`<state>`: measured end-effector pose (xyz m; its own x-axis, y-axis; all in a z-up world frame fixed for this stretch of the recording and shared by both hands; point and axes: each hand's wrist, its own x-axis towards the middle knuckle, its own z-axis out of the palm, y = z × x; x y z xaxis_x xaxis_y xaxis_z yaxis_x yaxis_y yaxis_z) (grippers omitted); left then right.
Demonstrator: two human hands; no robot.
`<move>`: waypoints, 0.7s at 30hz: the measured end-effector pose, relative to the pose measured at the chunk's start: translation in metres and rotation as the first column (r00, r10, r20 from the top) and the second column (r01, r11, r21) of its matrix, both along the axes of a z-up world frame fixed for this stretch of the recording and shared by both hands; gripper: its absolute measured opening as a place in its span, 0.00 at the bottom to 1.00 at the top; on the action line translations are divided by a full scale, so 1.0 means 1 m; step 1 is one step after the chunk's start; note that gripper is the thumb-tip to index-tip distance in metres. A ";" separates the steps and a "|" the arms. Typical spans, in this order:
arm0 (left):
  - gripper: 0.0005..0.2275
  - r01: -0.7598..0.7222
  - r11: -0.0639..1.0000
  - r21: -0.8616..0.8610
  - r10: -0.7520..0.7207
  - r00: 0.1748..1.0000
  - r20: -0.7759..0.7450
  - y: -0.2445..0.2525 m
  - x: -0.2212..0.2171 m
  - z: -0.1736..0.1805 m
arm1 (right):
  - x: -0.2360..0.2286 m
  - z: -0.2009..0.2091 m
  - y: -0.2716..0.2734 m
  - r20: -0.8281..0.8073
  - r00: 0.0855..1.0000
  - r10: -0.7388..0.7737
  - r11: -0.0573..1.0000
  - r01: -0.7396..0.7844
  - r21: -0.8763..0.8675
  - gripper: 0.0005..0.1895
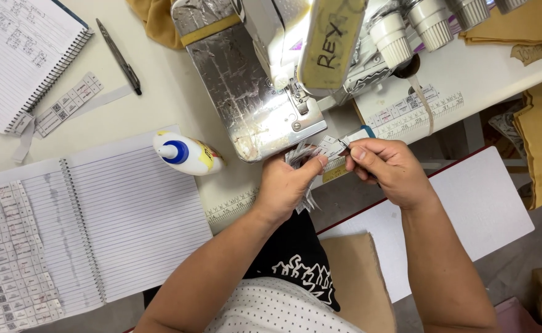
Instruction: The person repeatedly cuts small printed paper labels using scissors. They hold each label, trim it, and place the finished piece on a notebook on the table. The process is repeated for multiple labels throughout the clip.
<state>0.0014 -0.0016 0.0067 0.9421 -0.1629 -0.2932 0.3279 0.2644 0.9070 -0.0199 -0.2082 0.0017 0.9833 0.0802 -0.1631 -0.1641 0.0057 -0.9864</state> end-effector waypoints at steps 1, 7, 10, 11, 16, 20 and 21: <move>0.03 -0.001 1.000 0.000 0.001 1.000 -0.001 0.000 -0.001 0.001 | 0.000 0.000 0.000 -0.001 1.000 0.001 1.000 -0.001 0.000 0.12; 0.02 -0.006 1.000 -0.026 0.006 1.000 0.014 -0.001 0.001 0.003 | 0.001 0.003 0.003 0.000 1.000 -0.004 1.000 0.004 0.008 0.12; 0.02 -0.015 0.999 -0.033 0.015 1.000 0.007 -0.001 0.000 0.005 | 0.002 0.005 0.003 0.005 1.000 0.005 1.000 -0.005 -0.001 0.12; 0.02 -0.018 0.999 -0.028 0.019 1.000 0.005 0.000 -0.001 0.004 | 0.003 0.006 0.004 0.008 1.000 0.005 1.000 -0.005 -0.005 0.12; 0.03 -0.022 0.999 -0.044 0.022 1.000 0.002 0.000 -0.001 -0.001 | 0.011 0.011 0.007 0.042 0.999 0.017 0.997 -0.014 -0.070 0.12; 0.04 -0.010 0.999 -0.035 0.008 0.999 -0.036 0.004 -0.002 0.006 | 0.015 0.014 0.006 0.021 1.000 -0.013 0.990 0.016 -0.143 0.11; 0.04 -0.018 0.999 -0.042 0.016 0.999 -0.032 0.004 -0.002 0.007 | 0.016 0.013 0.005 0.010 1.000 -0.026 0.992 0.027 -0.124 0.12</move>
<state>-0.0007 0.0028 0.0136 0.9353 -0.1598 -0.3159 0.3513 0.3084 0.8840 -0.0041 -0.2033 0.0150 0.9862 0.0340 -0.1619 -0.1571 -0.1130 -0.9811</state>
